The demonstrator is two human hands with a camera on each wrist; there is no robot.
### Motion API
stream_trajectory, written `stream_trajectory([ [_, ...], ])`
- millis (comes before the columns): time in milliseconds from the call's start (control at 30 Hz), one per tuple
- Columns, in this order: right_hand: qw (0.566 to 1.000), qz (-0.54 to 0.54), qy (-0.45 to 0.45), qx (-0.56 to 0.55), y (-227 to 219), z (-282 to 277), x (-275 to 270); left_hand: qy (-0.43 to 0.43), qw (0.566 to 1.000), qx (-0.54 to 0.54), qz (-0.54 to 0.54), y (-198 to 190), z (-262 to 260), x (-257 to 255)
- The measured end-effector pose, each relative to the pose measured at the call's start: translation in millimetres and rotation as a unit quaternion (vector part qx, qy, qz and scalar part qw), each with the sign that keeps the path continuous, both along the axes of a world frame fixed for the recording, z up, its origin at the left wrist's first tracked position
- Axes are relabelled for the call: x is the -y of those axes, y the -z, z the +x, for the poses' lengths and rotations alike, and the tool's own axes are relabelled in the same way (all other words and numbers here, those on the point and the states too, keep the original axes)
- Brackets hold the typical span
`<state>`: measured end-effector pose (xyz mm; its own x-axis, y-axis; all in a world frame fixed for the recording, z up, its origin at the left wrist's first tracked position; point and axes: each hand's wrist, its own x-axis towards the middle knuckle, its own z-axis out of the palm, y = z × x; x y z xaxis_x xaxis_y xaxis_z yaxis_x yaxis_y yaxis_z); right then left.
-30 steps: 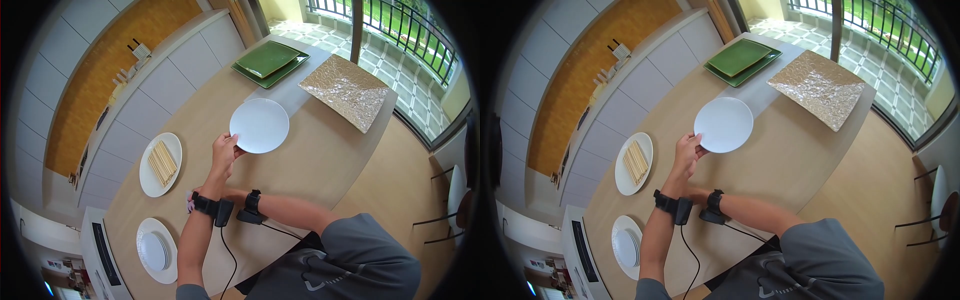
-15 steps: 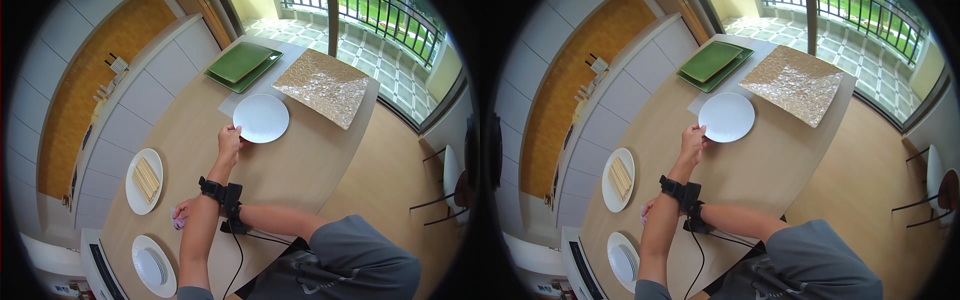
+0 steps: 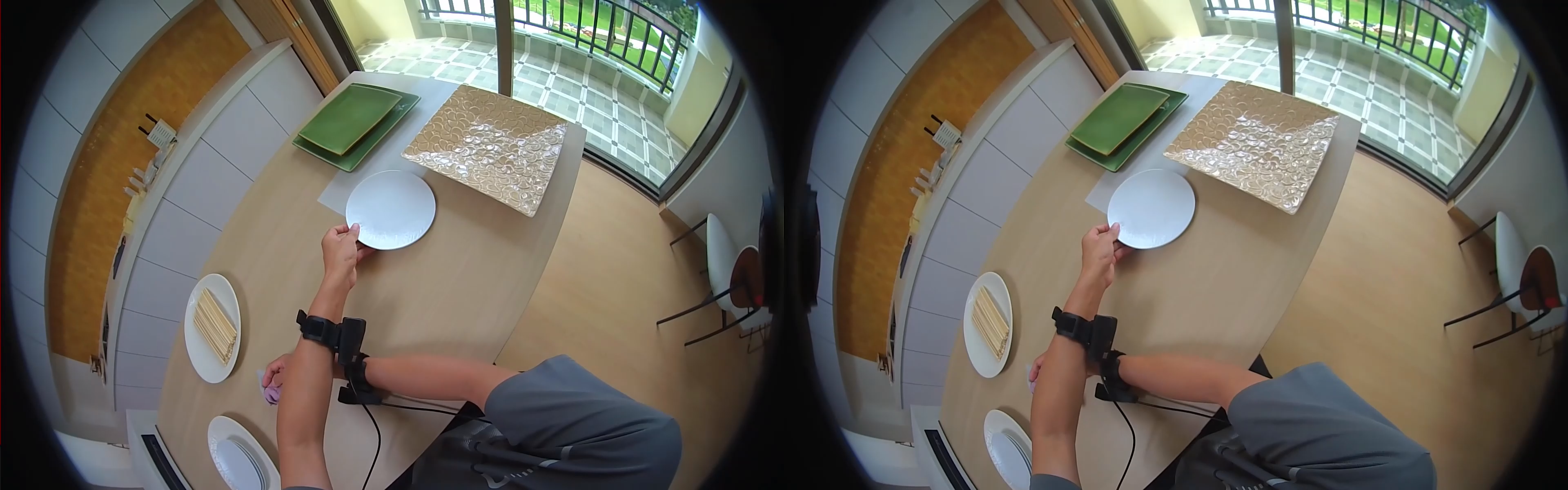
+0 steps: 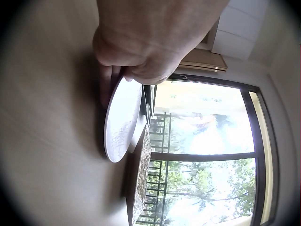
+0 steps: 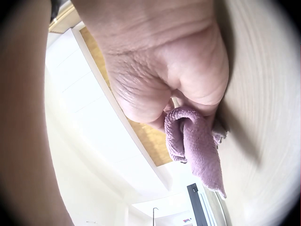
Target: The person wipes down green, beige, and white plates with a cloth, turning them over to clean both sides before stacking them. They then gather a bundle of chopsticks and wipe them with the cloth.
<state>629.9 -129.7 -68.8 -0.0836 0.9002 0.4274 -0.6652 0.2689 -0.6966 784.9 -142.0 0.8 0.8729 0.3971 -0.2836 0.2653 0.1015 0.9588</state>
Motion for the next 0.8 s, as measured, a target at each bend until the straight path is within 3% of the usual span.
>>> stream_trajectory([
  [333,1.0,-0.001,0.017,-0.01,-9.0,-2.4,-20.1,-0.006,0.991,0.019,0.13,2.6,2.8,-4.5],
  [500,1.0,0.003,0.011,-0.011,-9.2,-5.8,-25.0,0.005,0.979,-0.03,0.201,1.1,3.2,-7.8],
  [800,1.0,0.006,-0.005,-0.018,-12.4,-9.3,-27.0,0.004,0.975,-0.055,0.217,-7.7,-0.4,-2.6],
])
